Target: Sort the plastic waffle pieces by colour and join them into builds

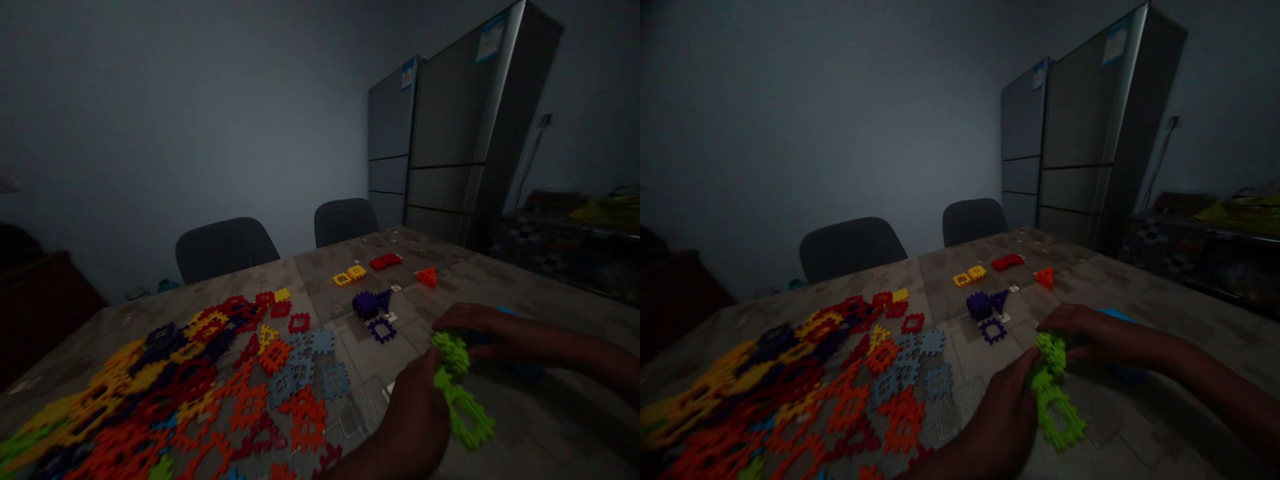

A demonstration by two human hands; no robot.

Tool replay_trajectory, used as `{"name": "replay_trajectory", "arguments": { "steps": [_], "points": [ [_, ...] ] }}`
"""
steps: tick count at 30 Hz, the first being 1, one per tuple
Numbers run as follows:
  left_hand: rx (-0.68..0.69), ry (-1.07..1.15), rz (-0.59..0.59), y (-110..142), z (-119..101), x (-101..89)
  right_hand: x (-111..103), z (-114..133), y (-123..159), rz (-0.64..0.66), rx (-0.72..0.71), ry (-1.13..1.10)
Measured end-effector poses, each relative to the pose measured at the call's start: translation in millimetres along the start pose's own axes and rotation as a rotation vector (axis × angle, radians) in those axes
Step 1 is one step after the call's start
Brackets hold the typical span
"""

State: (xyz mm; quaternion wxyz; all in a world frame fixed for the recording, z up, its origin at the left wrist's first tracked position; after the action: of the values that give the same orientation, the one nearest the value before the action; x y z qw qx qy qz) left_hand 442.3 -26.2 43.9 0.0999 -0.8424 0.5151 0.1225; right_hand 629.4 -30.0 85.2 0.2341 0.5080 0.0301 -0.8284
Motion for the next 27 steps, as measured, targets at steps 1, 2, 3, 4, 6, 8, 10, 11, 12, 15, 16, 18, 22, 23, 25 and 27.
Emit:
{"name": "replay_trajectory", "arguments": {
  "steps": [1, 2, 3, 4, 6, 8, 10, 11, 12, 15, 16, 18, 22, 23, 25, 27],
  "points": [
    [-0.005, -0.001, 0.001, -0.5, 0.6, 0.6, 0.6, 1.1, -0.4, 0.004, -0.007, 0.0],
    [-0.006, -0.001, 0.001, -0.9, 1.0, 1.2, 1.0, 2.6, -1.1, 0.007, -0.016, -0.001],
    [-0.007, 0.0, 0.0, -1.0, 1.4, 1.7, 1.0, 4.3, -1.7, 0.007, -0.022, -0.004],
    [-0.006, 0.001, 0.0, -0.8, 1.7, 2.1, 0.5, 5.9, -2.3, 0.003, -0.025, -0.007],
    [-0.01, 0.003, -0.008, 0.3, 2.2, 1.0, -1.8, 8.2, -2.6, -0.008, -0.014, -0.009],
    [-0.017, 0.003, -0.036, 2.6, 2.2, -3.9, -4.8, 7.8, -0.8, -0.022, 0.013, -0.005],
    [-0.029, 0.002, -0.08, 5.9, 1.6, -12.5, -7.0, 4.3, 3.2, -0.032, 0.04, 0.005],
    [-0.043, 0.001, -0.099, 7.8, 1.8, -17.3, -8.1, 2.0, 6.0, -0.042, 0.047, 0.01],
    [-0.06, 0.002, -0.116, 9.9, 2.0, -22.2, -9.2, -0.4, 9.2, -0.055, 0.051, 0.015],
    [-0.106, 0.014, -0.183, 19.7, 3.1, -38.3, -12.2, -4.3, 18.9, -0.092, 0.056, 0.028],
    [-0.115, 0.018, -0.207, 24.2, 3.8, -43.7, -13.0, -3.4, 21.5, -0.099, 0.059, 0.033],
    [-0.134, 0.013, -0.245, 35.4, 6.8, -53.8, -13.9, 2.2, 24.4, -0.104, 0.066, 0.05],
    [-0.137, -0.097, -0.186, 63.7, 17.5, -69.4, -16.3, 22.7, 23.2, -0.168, 0.078, 0.142],
    [-0.127, -0.127, -0.165, 72.8, 20.3, -73.8, -16.8, 29.5, 22.0, -0.196, 0.073, 0.171],
    [-0.114, -0.165, -0.174, 95.1, 24.6, -86.7, -18.4, 48.1, 19.6, -0.265, 0.042, 0.227],
    [-0.137, -0.189, -0.249, 122.3, 26.1, -103.7, -21.3, 74.6, 17.6, -0.345, -0.002, 0.275]
  ]
}}
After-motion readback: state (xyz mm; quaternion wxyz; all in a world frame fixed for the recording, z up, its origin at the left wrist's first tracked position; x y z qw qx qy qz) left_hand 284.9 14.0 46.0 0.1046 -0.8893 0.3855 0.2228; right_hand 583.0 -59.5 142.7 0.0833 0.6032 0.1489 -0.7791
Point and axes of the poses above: each hand's wrist, its own y-axis away from the middle knuckle, its own x-axis out of the palm, z = x × y, the point moved 8 cm from there along -y, towards the middle knuckle, and after that the axes turned 12 degrees about z, right-handed, at the moved point
